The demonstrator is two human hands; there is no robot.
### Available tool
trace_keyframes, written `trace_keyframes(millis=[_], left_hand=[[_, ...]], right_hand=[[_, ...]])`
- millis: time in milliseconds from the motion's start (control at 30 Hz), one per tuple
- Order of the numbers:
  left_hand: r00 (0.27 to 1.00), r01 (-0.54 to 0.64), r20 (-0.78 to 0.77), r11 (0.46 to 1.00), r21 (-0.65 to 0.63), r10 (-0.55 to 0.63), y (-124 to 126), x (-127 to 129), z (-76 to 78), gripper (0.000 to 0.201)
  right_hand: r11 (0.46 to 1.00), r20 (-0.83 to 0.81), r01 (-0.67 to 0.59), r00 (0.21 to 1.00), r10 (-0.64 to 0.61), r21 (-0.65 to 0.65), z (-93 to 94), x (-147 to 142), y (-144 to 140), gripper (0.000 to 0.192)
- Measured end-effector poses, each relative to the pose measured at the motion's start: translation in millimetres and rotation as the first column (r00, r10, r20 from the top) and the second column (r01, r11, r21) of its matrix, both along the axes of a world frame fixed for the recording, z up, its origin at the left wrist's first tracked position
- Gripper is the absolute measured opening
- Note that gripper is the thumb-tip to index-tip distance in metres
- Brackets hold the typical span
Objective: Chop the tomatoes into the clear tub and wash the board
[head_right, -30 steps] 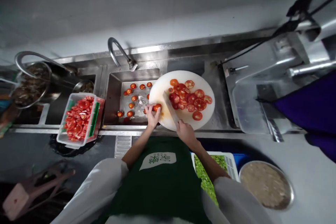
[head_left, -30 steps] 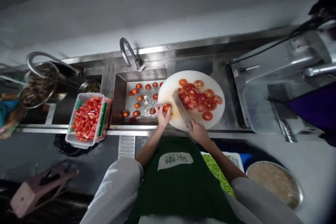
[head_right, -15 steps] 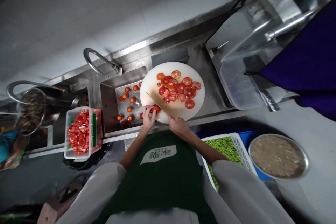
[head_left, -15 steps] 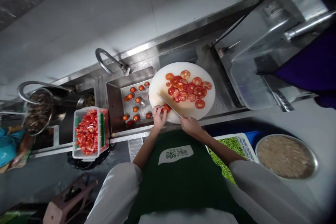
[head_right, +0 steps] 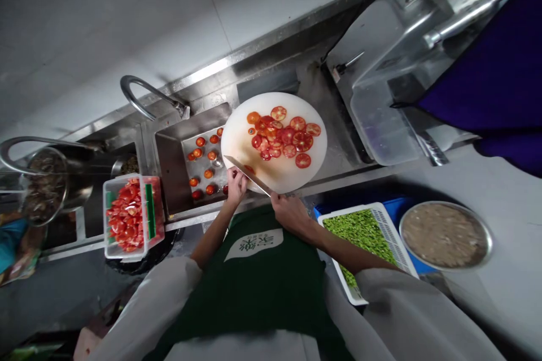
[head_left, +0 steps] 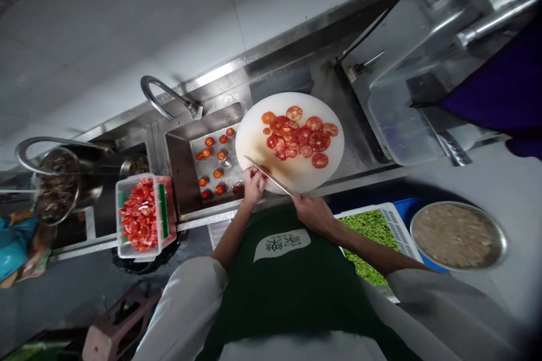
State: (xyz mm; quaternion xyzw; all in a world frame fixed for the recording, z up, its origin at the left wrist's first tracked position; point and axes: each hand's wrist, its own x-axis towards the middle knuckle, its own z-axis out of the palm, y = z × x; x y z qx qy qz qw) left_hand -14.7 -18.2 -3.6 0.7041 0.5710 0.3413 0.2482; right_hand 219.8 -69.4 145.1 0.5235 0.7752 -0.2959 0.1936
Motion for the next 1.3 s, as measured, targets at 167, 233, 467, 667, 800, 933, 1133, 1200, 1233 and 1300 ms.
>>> trace_keyframes(millis=[167,233,467,667,800,933,1133,1200,1233,1300], left_hand=[[0.996,-0.035,0.077,0.999,0.002,0.035,1,1,1.3,0.031],[0.996,-0.04,0.078,0.999,0.001,0.04,2,1,1.1,0.031],[0.996,-0.032,0.083,0.999,0.011,0.031,4,1,1.2,0.026],[0.993,-0.093,0.082,0.995,0.025,0.091,0,3,0.9,0.025],[0.995,0.012,0.102,0.998,0.064,-0.019,2,0,8.0,0.029],[0.994,0.106,-0.011,0.993,0.048,-0.105,20,-2,20.6,0.035],[0.984,0.159,-0.061,0.977,-0.139,-0.169,42,8,31.9,0.046],[0.994,0.104,-0.02,0.989,-0.103,-0.107,38,5,33.3,0.03],[0.997,0.072,0.001,0.994,-0.079,-0.072,35,3,33.3,0.022],[0.999,0.035,0.02,0.999,-0.037,-0.034,27,0,32.0,0.015]], right_hand=[[1.0,-0.025,-0.009,1.0,0.009,0.011,0.1,-3,4,0.035],[1.0,-0.019,-0.006,1.0,0.006,0.016,1.7,0,1,0.035],[1.0,-0.044,-0.014,0.999,0.014,-0.004,-6.4,-17,28,0.04],[0.984,0.014,0.077,0.997,-0.076,-0.161,-22.8,13,0,0.037],[0.979,0.023,0.153,0.988,-0.151,-0.133,-31.6,53,-16,0.034],[0.973,0.024,0.228,0.974,-0.227,-0.031,-36.2,74,-4,0.034],[0.984,0.044,0.159,0.986,-0.163,0.085,-18.9,85,-1,0.03],[0.985,0.036,0.14,0.989,-0.144,0.098,-11.8,82,-4,0.03],[0.986,0.025,0.136,0.99,-0.139,0.099,-9.2,79,-6,0.03],[0.986,0.002,0.138,0.99,-0.139,0.089,-5.8,72,-10,0.031]])
